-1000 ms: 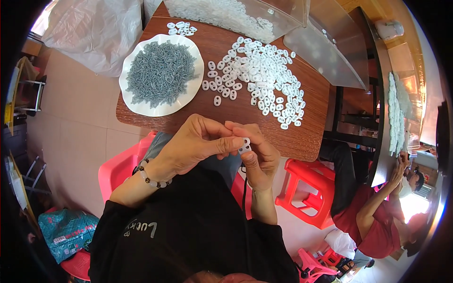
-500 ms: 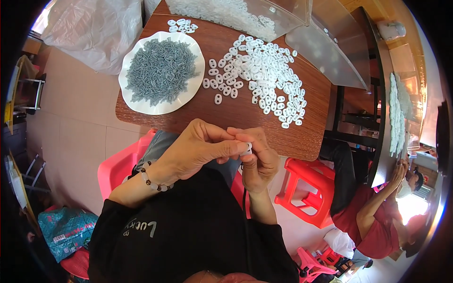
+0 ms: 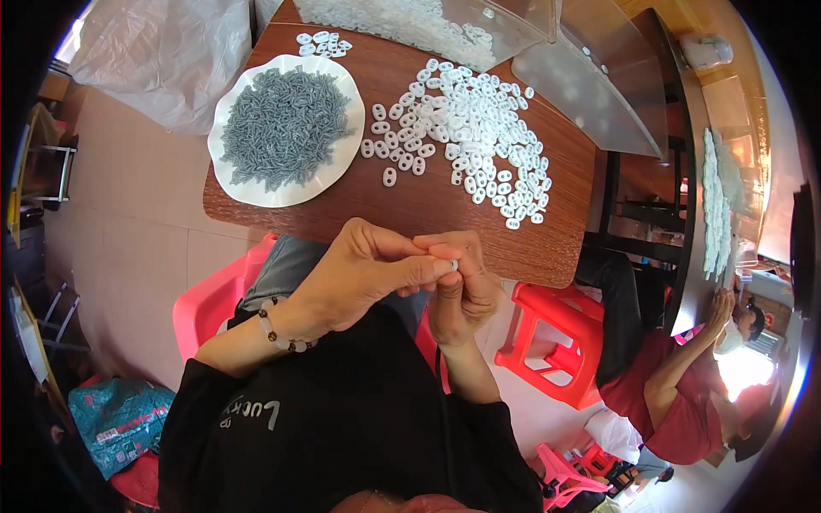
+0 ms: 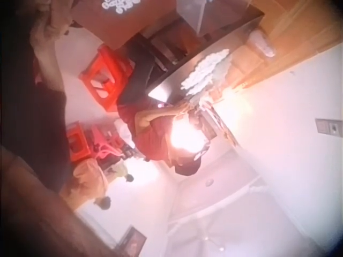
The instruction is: Manual assembly of small white plastic components by inserting metal springs.
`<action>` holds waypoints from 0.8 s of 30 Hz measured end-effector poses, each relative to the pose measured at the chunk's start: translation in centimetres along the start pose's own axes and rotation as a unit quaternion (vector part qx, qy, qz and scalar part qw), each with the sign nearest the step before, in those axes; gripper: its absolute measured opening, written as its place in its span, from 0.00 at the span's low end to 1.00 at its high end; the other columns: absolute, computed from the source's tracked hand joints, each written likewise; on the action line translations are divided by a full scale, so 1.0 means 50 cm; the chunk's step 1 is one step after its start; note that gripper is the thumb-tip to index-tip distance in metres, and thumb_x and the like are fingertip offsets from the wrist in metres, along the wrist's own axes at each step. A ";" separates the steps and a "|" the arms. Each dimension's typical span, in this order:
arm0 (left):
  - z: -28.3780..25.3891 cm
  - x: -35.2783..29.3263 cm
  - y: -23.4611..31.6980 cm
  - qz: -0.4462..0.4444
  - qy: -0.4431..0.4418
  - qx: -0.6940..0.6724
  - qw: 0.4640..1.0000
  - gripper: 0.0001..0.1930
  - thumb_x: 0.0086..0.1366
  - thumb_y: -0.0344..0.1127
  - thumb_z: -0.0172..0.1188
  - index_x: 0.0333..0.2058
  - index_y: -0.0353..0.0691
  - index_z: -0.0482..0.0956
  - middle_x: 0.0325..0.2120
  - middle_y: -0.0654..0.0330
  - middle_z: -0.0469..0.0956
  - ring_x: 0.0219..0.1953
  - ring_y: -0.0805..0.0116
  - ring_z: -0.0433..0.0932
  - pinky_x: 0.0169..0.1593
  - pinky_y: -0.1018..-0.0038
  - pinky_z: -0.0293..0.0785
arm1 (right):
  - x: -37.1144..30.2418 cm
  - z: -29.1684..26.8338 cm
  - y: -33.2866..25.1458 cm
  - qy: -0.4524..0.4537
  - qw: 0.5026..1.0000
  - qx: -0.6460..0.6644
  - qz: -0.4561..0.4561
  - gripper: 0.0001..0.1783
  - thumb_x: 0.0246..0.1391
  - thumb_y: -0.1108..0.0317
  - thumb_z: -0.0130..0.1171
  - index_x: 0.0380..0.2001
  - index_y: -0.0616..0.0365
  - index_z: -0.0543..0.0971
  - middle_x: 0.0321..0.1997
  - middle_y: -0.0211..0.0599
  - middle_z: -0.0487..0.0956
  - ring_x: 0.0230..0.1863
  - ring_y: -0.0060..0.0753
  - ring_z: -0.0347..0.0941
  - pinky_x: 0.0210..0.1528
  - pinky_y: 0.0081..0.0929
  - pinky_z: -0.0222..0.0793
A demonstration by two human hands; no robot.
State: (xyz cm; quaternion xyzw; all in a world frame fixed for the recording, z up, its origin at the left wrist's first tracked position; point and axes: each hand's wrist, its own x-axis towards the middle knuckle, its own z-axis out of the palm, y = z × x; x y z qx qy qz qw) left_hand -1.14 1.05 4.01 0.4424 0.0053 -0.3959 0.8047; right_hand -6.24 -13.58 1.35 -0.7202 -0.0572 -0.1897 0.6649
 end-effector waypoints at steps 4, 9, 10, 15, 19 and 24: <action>-0.004 0.019 -0.014 0.024 0.002 -0.001 1.000 0.10 0.62 0.36 0.64 0.35 0.34 0.84 0.26 0.63 0.81 0.24 0.82 0.71 0.29 0.84 0.67 | 0.012 -0.009 0.007 -0.005 1.000 0.003 0.021 0.20 0.62 0.59 0.54 0.42 0.69 0.79 0.41 0.47 0.80 0.39 0.30 0.73 0.40 0.23 0.70; -0.002 0.056 0.006 0.033 -0.008 0.005 0.999 0.12 0.64 0.40 0.61 0.34 0.35 0.84 0.25 0.65 0.80 0.25 0.84 0.72 0.31 0.86 0.68 | 0.048 -0.037 0.042 -0.035 0.997 0.055 0.038 0.22 0.64 0.57 0.52 0.47 0.68 0.76 0.48 0.45 0.78 0.42 0.27 0.72 0.43 0.22 0.69; -0.001 0.065 0.006 0.030 -0.010 0.003 0.999 0.13 0.65 0.41 0.60 0.33 0.36 0.84 0.25 0.66 0.80 0.26 0.84 0.72 0.32 0.86 0.69 | 0.052 -0.043 0.045 -0.039 0.998 0.048 0.030 0.23 0.64 0.56 0.51 0.49 0.68 0.76 0.50 0.45 0.77 0.43 0.27 0.72 0.44 0.21 0.69; 0.007 0.096 -0.003 0.063 -0.015 0.048 0.997 0.13 0.65 0.41 0.60 0.34 0.36 0.84 0.25 0.66 0.80 0.26 0.85 0.72 0.32 0.87 0.69 | 0.057 -0.067 0.043 -0.053 0.989 0.117 0.073 0.28 0.63 0.58 0.53 0.56 0.71 0.68 0.57 0.57 0.72 0.57 0.41 0.69 0.60 0.34 0.63; 0.006 0.109 -0.007 0.066 -0.025 0.042 0.997 0.12 0.66 0.40 0.60 0.36 0.36 0.83 0.25 0.67 0.80 0.26 0.84 0.71 0.32 0.86 0.68 | 0.055 -0.081 0.054 -0.054 0.992 0.098 0.062 0.27 0.63 0.59 0.52 0.57 0.71 0.68 0.57 0.57 0.72 0.56 0.39 0.70 0.60 0.32 0.64; 0.003 0.118 -0.011 0.059 -0.037 0.011 0.998 0.12 0.66 0.40 0.59 0.35 0.36 0.83 0.25 0.67 0.79 0.26 0.84 0.70 0.32 0.85 0.67 | 0.061 -0.071 0.042 -0.039 0.992 0.099 0.070 0.21 0.64 0.65 0.51 0.55 0.69 0.71 0.55 0.47 0.74 0.49 0.27 0.71 0.51 0.22 0.68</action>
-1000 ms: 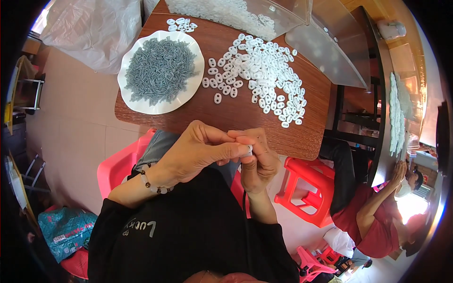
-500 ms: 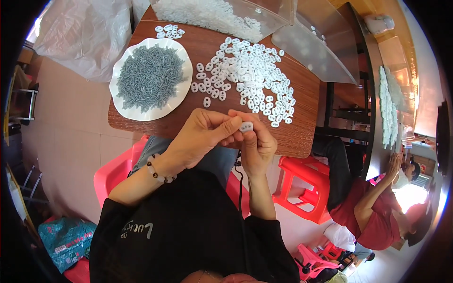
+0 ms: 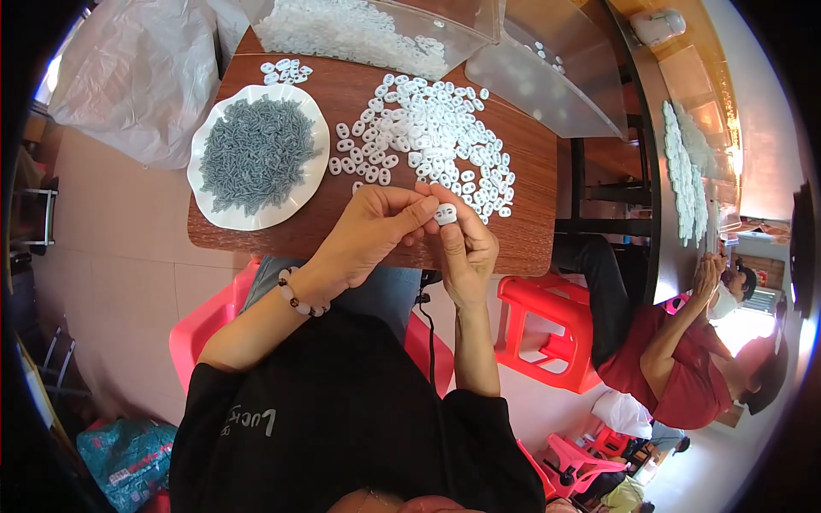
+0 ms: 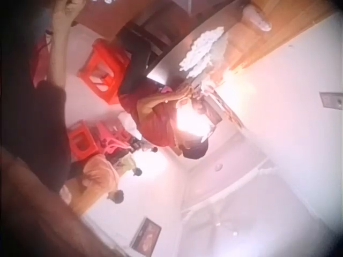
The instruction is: Manual assembly of small white plastic components by inserting metal springs.
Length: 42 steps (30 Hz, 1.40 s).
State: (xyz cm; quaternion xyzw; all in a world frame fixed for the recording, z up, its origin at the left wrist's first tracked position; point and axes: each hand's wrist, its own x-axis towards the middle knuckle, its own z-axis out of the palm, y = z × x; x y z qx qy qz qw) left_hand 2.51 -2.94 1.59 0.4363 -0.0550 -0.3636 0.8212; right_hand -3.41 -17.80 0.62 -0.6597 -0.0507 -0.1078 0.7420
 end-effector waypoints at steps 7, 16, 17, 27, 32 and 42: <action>0.001 0.003 -0.009 0.022 0.011 0.031 0.999 0.13 0.66 0.41 0.59 0.32 0.36 0.83 0.24 0.68 0.78 0.26 0.85 0.69 0.31 0.86 0.65 | 0.002 0.001 0.004 0.008 1.000 0.022 0.008 0.20 0.64 0.67 0.50 0.55 0.69 0.71 0.55 0.47 0.74 0.51 0.29 0.71 0.53 0.24 0.67; -0.002 0.010 -0.027 0.019 0.023 0.043 0.999 0.15 0.66 0.43 0.59 0.30 0.36 0.82 0.23 0.70 0.77 0.25 0.86 0.67 0.30 0.87 0.62 | -0.001 -0.008 0.001 0.012 0.998 -0.049 0.024 0.19 0.64 0.68 0.50 0.55 0.68 0.72 0.54 0.48 0.75 0.53 0.31 0.71 0.56 0.26 0.66; -0.003 0.010 -0.027 0.019 0.023 0.043 0.999 0.15 0.66 0.43 0.59 0.30 0.36 0.82 0.23 0.70 0.77 0.25 0.86 0.67 0.30 0.87 0.62 | -0.001 -0.008 0.000 0.012 0.999 -0.046 0.028 0.19 0.64 0.68 0.51 0.55 0.68 0.72 0.54 0.47 0.76 0.53 0.31 0.72 0.55 0.26 0.66; -0.007 0.000 -0.014 0.006 0.027 0.029 0.999 0.16 0.68 0.43 0.56 0.36 0.35 0.82 0.22 0.70 0.76 0.24 0.85 0.67 0.29 0.86 0.61 | 0.005 -0.013 -0.011 0.019 0.994 -0.094 0.050 0.18 0.63 0.67 0.52 0.50 0.69 0.74 0.51 0.47 0.78 0.49 0.29 0.74 0.55 0.25 0.67; -0.036 -0.033 0.008 -0.009 0.049 0.070 0.996 0.15 0.69 0.40 0.54 0.35 0.34 0.82 0.21 0.69 0.76 0.23 0.85 0.66 0.27 0.86 0.61 | 0.062 -0.026 -0.047 0.063 0.992 -0.109 0.017 0.13 0.63 0.70 0.51 0.46 0.64 0.78 0.46 0.37 0.81 0.41 0.19 0.73 0.41 0.19 0.70; -0.130 -0.086 -0.007 -0.026 0.074 0.020 0.997 0.13 0.68 0.37 0.53 0.31 0.34 0.80 0.19 0.69 0.74 0.21 0.84 0.66 0.26 0.86 0.60 | 0.406 -0.232 -0.176 0.232 0.824 -0.488 -0.171 0.18 0.61 0.63 0.56 0.47 0.65 0.79 0.36 0.38 0.83 0.32 0.20 0.74 0.36 0.19 0.70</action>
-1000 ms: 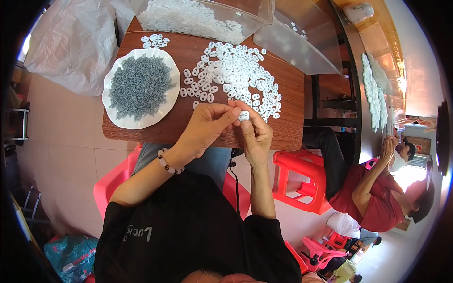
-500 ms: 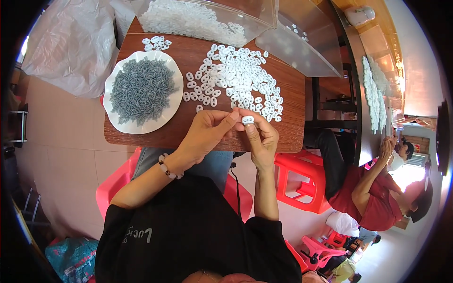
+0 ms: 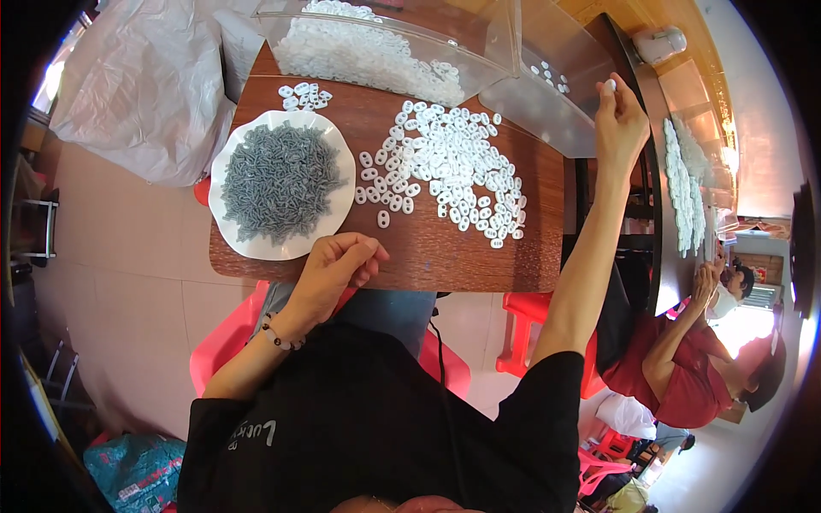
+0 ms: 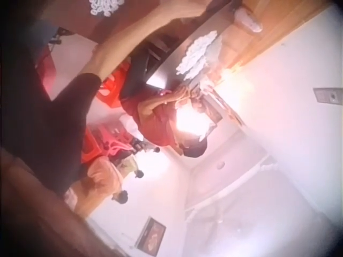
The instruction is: Manual assembly of small white plastic components by inserting metal springs.
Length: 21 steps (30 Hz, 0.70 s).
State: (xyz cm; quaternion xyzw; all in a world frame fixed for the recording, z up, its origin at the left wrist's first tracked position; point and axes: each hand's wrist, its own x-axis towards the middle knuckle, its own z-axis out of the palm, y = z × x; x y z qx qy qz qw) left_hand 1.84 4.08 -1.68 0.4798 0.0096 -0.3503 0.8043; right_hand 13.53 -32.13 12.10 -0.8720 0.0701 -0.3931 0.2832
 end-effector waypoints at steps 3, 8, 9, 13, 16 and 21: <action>-0.004 -0.004 0.000 -0.012 0.006 -0.013 1.000 0.13 0.68 0.38 0.53 0.32 0.35 0.80 0.20 0.69 0.74 0.22 0.85 0.66 0.26 0.87 0.61 | 0.033 0.007 0.030 -0.054 0.970 -0.237 0.031 0.19 0.59 0.61 0.57 0.48 0.62 0.79 0.34 0.40 0.83 0.33 0.25 0.76 0.40 0.23 0.71; -0.006 -0.002 -0.002 -0.013 0.005 -0.008 1.000 0.13 0.69 0.38 0.53 0.33 0.35 0.80 0.20 0.69 0.74 0.22 0.85 0.66 0.26 0.87 0.61 | -0.035 0.016 -0.006 0.001 0.991 -0.127 -0.053 0.16 0.59 0.61 0.56 0.44 0.61 0.81 0.33 0.41 0.83 0.35 0.27 0.78 0.42 0.23 0.71; -0.006 -0.001 -0.001 -0.014 0.004 -0.005 1.000 0.13 0.69 0.38 0.53 0.33 0.34 0.80 0.20 0.69 0.74 0.22 0.85 0.66 0.26 0.87 0.61 | -0.067 0.021 -0.030 -0.019 0.996 -0.071 -0.048 0.14 0.59 0.64 0.56 0.42 0.61 0.81 0.33 0.40 0.83 0.35 0.27 0.78 0.42 0.23 0.71; -0.002 0.004 0.000 -0.006 0.011 0.006 1.000 0.13 0.69 0.37 0.52 0.32 0.34 0.80 0.19 0.68 0.74 0.21 0.83 0.67 0.26 0.86 0.60 | -0.234 0.058 -0.098 -0.182 0.981 0.042 -0.058 0.08 0.54 0.71 0.61 0.37 0.62 0.82 0.32 0.38 0.82 0.34 0.26 0.76 0.37 0.22 0.70; -0.001 0.004 -0.001 -0.017 0.011 0.009 1.000 0.13 0.69 0.37 0.52 0.33 0.34 0.80 0.19 0.68 0.74 0.21 0.83 0.67 0.26 0.87 0.60 | -0.337 0.081 -0.135 -0.285 0.952 0.046 -0.102 0.11 0.48 0.72 0.66 0.37 0.60 0.81 0.31 0.37 0.80 0.32 0.32 0.74 0.34 0.26 0.70; -0.002 0.003 -0.005 -0.018 0.014 0.018 1.000 0.13 0.69 0.38 0.52 0.33 0.35 0.80 0.20 0.69 0.74 0.21 0.84 0.67 0.26 0.87 0.61 | -0.405 0.101 -0.153 -0.336 0.940 0.031 -0.051 0.14 0.44 0.70 0.68 0.37 0.59 0.80 0.30 0.33 0.79 0.34 0.37 0.72 0.34 0.30 0.70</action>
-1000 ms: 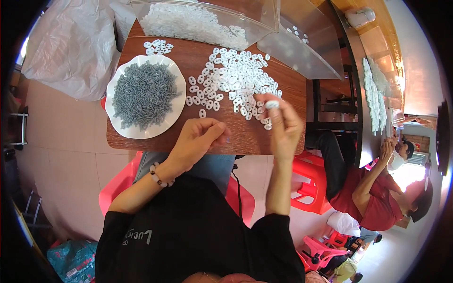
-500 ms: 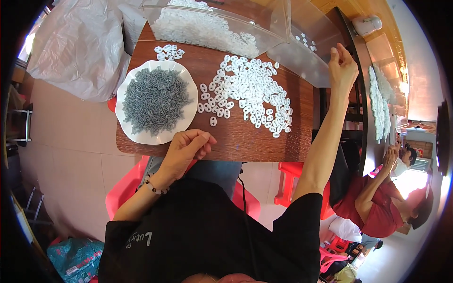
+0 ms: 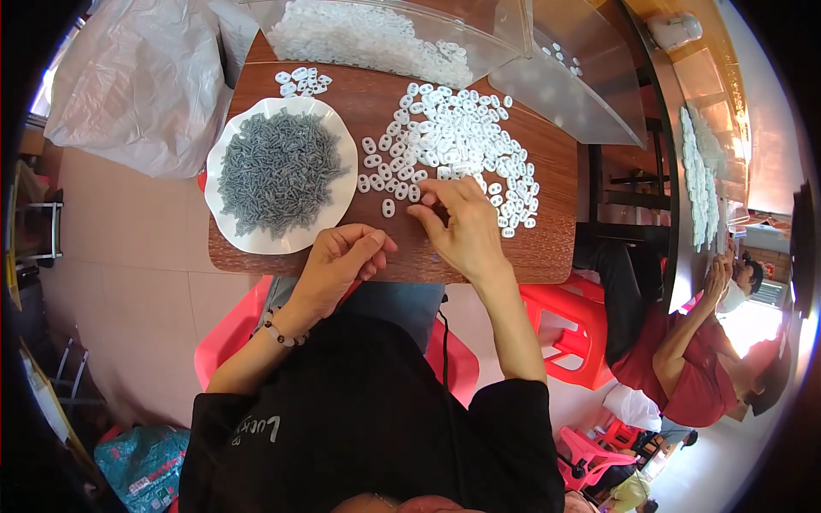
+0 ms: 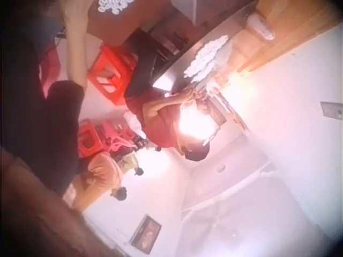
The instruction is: Manual assembly of small white plastic components by inserting metal springs.
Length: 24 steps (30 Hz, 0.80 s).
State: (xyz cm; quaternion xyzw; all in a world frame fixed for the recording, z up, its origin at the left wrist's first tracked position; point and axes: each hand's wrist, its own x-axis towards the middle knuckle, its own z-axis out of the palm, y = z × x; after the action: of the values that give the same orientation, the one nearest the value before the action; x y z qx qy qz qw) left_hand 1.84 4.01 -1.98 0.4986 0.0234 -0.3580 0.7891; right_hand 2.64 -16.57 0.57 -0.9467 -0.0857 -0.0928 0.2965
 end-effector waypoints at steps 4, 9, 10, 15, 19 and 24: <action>-0.001 -0.001 -0.004 -0.001 0.003 0.004 1.000 0.12 0.69 0.38 0.52 0.34 0.35 0.80 0.20 0.69 0.75 0.22 0.84 0.67 0.27 0.87 0.61 | -0.003 0.012 -0.007 0.006 1.000 -0.025 0.009 0.16 0.44 0.68 0.69 0.38 0.57 0.80 0.28 0.31 0.78 0.33 0.36 0.71 0.33 0.31 0.69; 0.002 -0.003 -0.002 0.000 0.004 0.004 1.000 0.12 0.69 0.38 0.53 0.34 0.36 0.80 0.21 0.69 0.75 0.22 0.84 0.67 0.27 0.87 0.61 | -0.003 0.017 -0.006 0.006 0.999 -0.037 0.024 0.14 0.43 0.69 0.68 0.36 0.57 0.80 0.27 0.31 0.77 0.33 0.36 0.70 0.33 0.32 0.68; 0.004 -0.003 -0.001 -0.001 0.002 0.005 1.000 0.12 0.69 0.38 0.53 0.34 0.36 0.80 0.21 0.69 0.75 0.22 0.84 0.67 0.27 0.87 0.61 | -0.003 0.016 -0.006 0.001 0.999 -0.032 0.034 0.14 0.43 0.69 0.68 0.35 0.57 0.80 0.27 0.32 0.76 0.33 0.36 0.70 0.34 0.32 0.68; 0.015 -0.002 0.010 -0.005 0.001 0.011 1.000 0.12 0.69 0.38 0.54 0.40 0.35 0.80 0.26 0.68 0.78 0.24 0.85 0.68 0.29 0.87 0.62 | -0.015 0.003 -0.007 0.001 0.999 0.002 0.053 0.14 0.42 0.71 0.69 0.34 0.58 0.79 0.26 0.33 0.76 0.33 0.37 0.70 0.35 0.30 0.67; 0.027 0.002 0.017 0.002 0.007 0.014 1.000 0.14 0.69 0.39 0.55 0.45 0.35 0.78 0.32 0.65 0.80 0.27 0.85 0.69 0.33 0.86 0.65 | -0.035 -0.028 -0.031 0.009 0.996 0.065 0.057 0.16 0.39 0.74 0.69 0.35 0.59 0.78 0.25 0.33 0.74 0.32 0.35 0.69 0.35 0.29 0.66; 0.038 0.000 0.022 0.016 -0.008 0.012 1.000 0.15 0.68 0.40 0.56 0.46 0.35 0.78 0.32 0.64 0.80 0.28 0.84 0.70 0.34 0.86 0.67 | -0.053 -0.054 -0.066 0.015 0.997 0.076 0.008 0.18 0.37 0.77 0.69 0.35 0.58 0.79 0.25 0.31 0.74 0.31 0.33 0.69 0.35 0.28 0.65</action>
State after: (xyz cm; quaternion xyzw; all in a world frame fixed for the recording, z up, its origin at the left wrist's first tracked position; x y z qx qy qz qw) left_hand 1.88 2.78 -0.17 0.5057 0.0045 -0.3498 0.7886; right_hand -0.99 -15.75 3.95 -0.9205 -0.0808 -0.0978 0.3695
